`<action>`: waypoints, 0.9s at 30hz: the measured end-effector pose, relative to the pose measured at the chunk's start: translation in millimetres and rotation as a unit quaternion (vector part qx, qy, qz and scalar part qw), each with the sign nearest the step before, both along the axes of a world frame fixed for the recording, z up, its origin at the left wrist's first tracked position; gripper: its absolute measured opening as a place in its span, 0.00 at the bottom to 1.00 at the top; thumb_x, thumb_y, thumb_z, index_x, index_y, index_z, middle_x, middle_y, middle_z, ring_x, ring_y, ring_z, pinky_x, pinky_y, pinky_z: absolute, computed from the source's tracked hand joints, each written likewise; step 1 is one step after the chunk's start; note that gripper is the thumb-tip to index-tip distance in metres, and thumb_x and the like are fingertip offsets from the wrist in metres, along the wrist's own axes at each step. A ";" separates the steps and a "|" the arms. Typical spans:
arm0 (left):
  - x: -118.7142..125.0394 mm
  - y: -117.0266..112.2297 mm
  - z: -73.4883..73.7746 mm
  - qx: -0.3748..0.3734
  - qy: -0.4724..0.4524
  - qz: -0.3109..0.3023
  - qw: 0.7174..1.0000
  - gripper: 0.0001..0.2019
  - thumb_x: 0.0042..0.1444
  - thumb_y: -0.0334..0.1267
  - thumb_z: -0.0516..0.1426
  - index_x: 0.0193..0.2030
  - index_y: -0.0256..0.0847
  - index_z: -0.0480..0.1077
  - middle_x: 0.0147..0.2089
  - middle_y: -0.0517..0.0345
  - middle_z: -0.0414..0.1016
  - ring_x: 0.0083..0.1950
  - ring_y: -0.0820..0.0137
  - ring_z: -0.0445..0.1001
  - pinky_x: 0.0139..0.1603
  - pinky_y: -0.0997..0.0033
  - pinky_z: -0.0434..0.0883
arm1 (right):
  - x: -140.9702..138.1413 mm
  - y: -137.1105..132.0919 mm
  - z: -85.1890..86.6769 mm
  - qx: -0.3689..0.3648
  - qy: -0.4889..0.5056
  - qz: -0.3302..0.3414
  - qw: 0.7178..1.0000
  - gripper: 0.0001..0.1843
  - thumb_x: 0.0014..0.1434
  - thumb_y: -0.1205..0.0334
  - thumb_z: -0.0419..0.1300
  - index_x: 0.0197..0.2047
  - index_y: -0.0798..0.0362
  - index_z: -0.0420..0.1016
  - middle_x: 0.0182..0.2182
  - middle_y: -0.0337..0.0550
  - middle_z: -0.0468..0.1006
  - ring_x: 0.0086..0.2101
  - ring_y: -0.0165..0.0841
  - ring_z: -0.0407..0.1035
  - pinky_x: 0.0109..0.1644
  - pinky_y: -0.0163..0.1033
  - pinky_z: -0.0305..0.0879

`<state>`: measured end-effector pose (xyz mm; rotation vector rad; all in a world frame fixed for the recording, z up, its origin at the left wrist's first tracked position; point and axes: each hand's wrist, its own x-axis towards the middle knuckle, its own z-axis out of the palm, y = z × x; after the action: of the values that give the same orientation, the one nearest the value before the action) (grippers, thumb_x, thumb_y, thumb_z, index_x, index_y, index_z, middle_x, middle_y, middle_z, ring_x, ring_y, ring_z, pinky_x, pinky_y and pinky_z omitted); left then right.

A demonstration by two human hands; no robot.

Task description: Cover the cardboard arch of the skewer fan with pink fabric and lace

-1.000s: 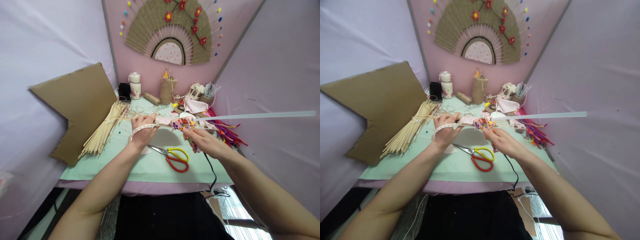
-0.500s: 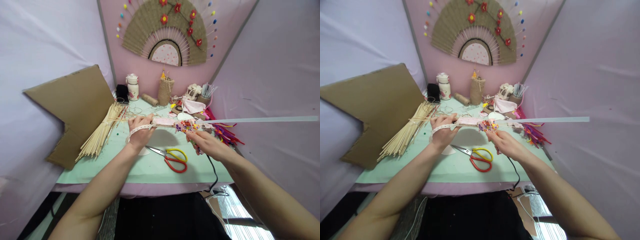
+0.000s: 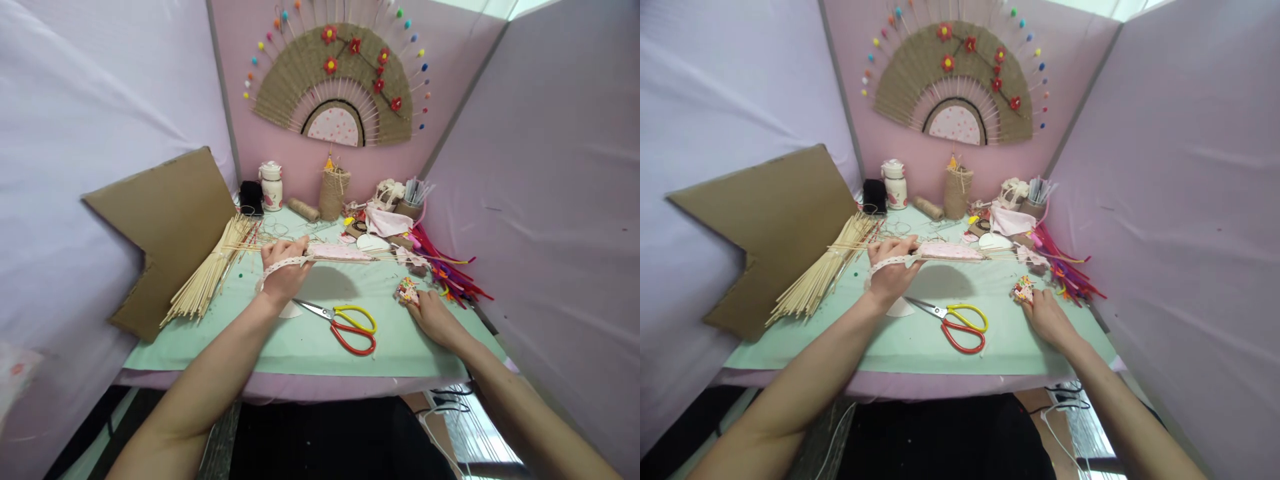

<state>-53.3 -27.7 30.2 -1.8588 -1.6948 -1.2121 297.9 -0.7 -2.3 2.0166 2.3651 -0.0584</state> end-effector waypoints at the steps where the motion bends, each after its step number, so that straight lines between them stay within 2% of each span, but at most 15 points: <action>1: 0.1 0.1 -0.3 0.002 0.002 0.001 1.000 0.16 0.61 0.47 0.57 0.54 0.48 0.71 0.43 0.56 0.82 0.47 0.60 0.72 0.50 0.57 0.55 | 0.6 0.1 1.8 -0.004 -0.012 0.001 1.000 0.23 0.66 0.56 0.46 0.56 0.62 0.65 0.47 0.64 0.71 0.46 0.49 0.70 0.47 0.48 0.64; 4: 0.9 0.1 -0.6 0.001 0.013 0.002 1.000 0.16 0.61 0.46 0.57 0.54 0.47 0.71 0.42 0.56 0.82 0.47 0.61 0.72 0.50 0.57 0.55 | -10.3 -12.1 26.6 0.033 -0.051 -0.024 0.998 0.32 0.62 0.55 0.53 0.66 0.62 0.57 0.53 0.68 0.69 0.51 0.58 0.66 0.50 0.58 0.63; 6: 1.8 -0.1 -0.5 -0.008 0.013 0.002 1.000 0.16 0.61 0.47 0.57 0.54 0.47 0.71 0.42 0.55 0.82 0.47 0.61 0.72 0.50 0.57 0.55 | -32.2 -27.5 52.2 0.105 -0.014 -0.004 0.994 0.33 0.62 0.52 0.54 0.66 0.59 0.58 0.55 0.67 0.69 0.53 0.59 0.65 0.51 0.61 0.62; 8: 2.9 -0.3 -0.7 -0.013 0.016 0.001 1.000 0.16 0.61 0.47 0.57 0.54 0.47 0.72 0.42 0.55 0.82 0.47 0.61 0.72 0.50 0.57 0.55 | -66.7 -43.1 76.7 0.145 0.119 0.126 0.974 0.25 0.63 0.55 0.52 0.62 0.53 0.62 0.53 0.59 0.71 0.52 0.50 0.68 0.52 0.53 0.64; 10: 3.7 -0.2 -1.0 -0.009 0.023 0.001 1.000 0.17 0.61 0.47 0.57 0.54 0.46 0.72 0.42 0.54 0.82 0.47 0.61 0.72 0.50 0.57 0.56 | -108.7 -52.9 94.1 0.146 0.232 0.283 0.919 0.18 0.65 0.59 0.52 0.57 0.48 0.66 0.50 0.52 0.74 0.49 0.43 0.70 0.52 0.49 0.66; 12: 4.0 0.1 -1.4 -0.003 0.026 0.009 1.000 0.17 0.60 0.47 0.58 0.54 0.45 0.72 0.41 0.54 0.82 0.46 0.61 0.73 0.50 0.58 0.56 | -150.0 -53.5 102.6 0.195 0.256 0.364 0.874 0.15 0.63 0.65 0.52 0.53 0.49 0.68 0.50 0.51 0.75 0.52 0.43 0.67 0.54 0.50 0.63; 13: 4.1 0.4 -1.5 -0.001 0.025 0.014 1.000 0.17 0.59 0.45 0.58 0.54 0.45 0.72 0.41 0.53 0.82 0.46 0.61 0.73 0.50 0.58 0.56 | -167.8 -50.6 103.8 0.210 0.251 0.368 0.870 0.13 0.63 0.67 0.52 0.50 0.50 0.69 0.48 0.52 0.76 0.50 0.44 0.67 0.52 0.49 0.62; 15: 3.9 1.1 -1.5 0.004 0.022 0.027 0.999 0.18 0.60 0.41 0.58 0.57 0.43 0.70 0.40 0.53 0.82 0.44 0.62 0.74 0.49 0.58 0.56 | -195.0 -40.9 101.4 0.225 0.231 0.343 0.882 0.10 0.62 0.68 0.52 0.45 0.52 0.69 0.42 0.53 0.77 0.46 0.45 0.66 0.48 0.48 0.61; 17: 3.6 1.8 -1.5 0.009 0.021 0.031 0.999 0.22 0.60 0.37 0.56 0.62 0.41 0.65 0.38 0.53 0.81 0.42 0.63 0.74 0.48 0.59 0.56 | -210.2 -30.2 94.5 0.217 0.221 0.325 0.894 0.09 0.61 0.69 0.52 0.44 0.53 0.69 0.40 0.52 0.77 0.44 0.45 0.65 0.47 0.47 0.59; 19: 3.2 2.2 -1.8 0.011 0.023 0.029 0.999 0.27 0.60 0.36 0.54 0.67 0.39 0.59 0.36 0.53 0.81 0.40 0.63 0.74 0.47 0.60 0.56 | -216.0 -22.3 85.8 0.202 0.238 0.330 0.891 0.12 0.58 0.71 0.53 0.46 0.53 0.67 0.41 0.51 0.77 0.45 0.44 0.64 0.47 0.47 0.57; 22: 2.8 2.5 -3.1 0.021 0.034 0.030 0.999 0.30 0.62 0.40 0.53 0.70 0.36 0.53 0.36 0.53 0.80 0.40 0.63 0.74 0.46 0.61 0.56 | -214.7 -18.2 74.3 0.197 0.309 0.348 0.863 0.18 0.54 0.72 0.55 0.49 0.53 0.66 0.38 0.46 0.76 0.42 0.41 0.64 0.47 0.45 0.56; 24: 2.7 2.5 -4.1 0.027 0.041 0.032 0.998 0.32 0.62 0.42 0.53 0.71 0.35 0.52 0.37 0.52 0.80 0.40 0.63 0.74 0.46 0.60 0.56 | -210.9 -20.1 70.0 0.205 0.371 0.350 0.835 0.18 0.54 0.70 0.56 0.49 0.51 0.66 0.33 0.42 0.73 0.39 0.39 0.65 0.47 0.44 0.57; 27: 2.6 2.2 -5.1 0.019 0.045 0.016 0.999 0.35 0.61 0.44 0.55 0.72 0.34 0.50 0.41 0.51 0.81 0.43 0.63 0.74 0.47 0.60 0.56 | -201.0 -27.5 68.8 0.224 0.478 0.302 0.794 0.15 0.55 0.66 0.56 0.47 0.50 0.65 0.31 0.39 0.69 0.35 0.35 0.64 0.44 0.42 0.60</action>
<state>-50.7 -25.4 25.1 -1.8294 -1.6365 -1.1227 96.9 -28.2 66.6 1.3363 3.8802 -0.7166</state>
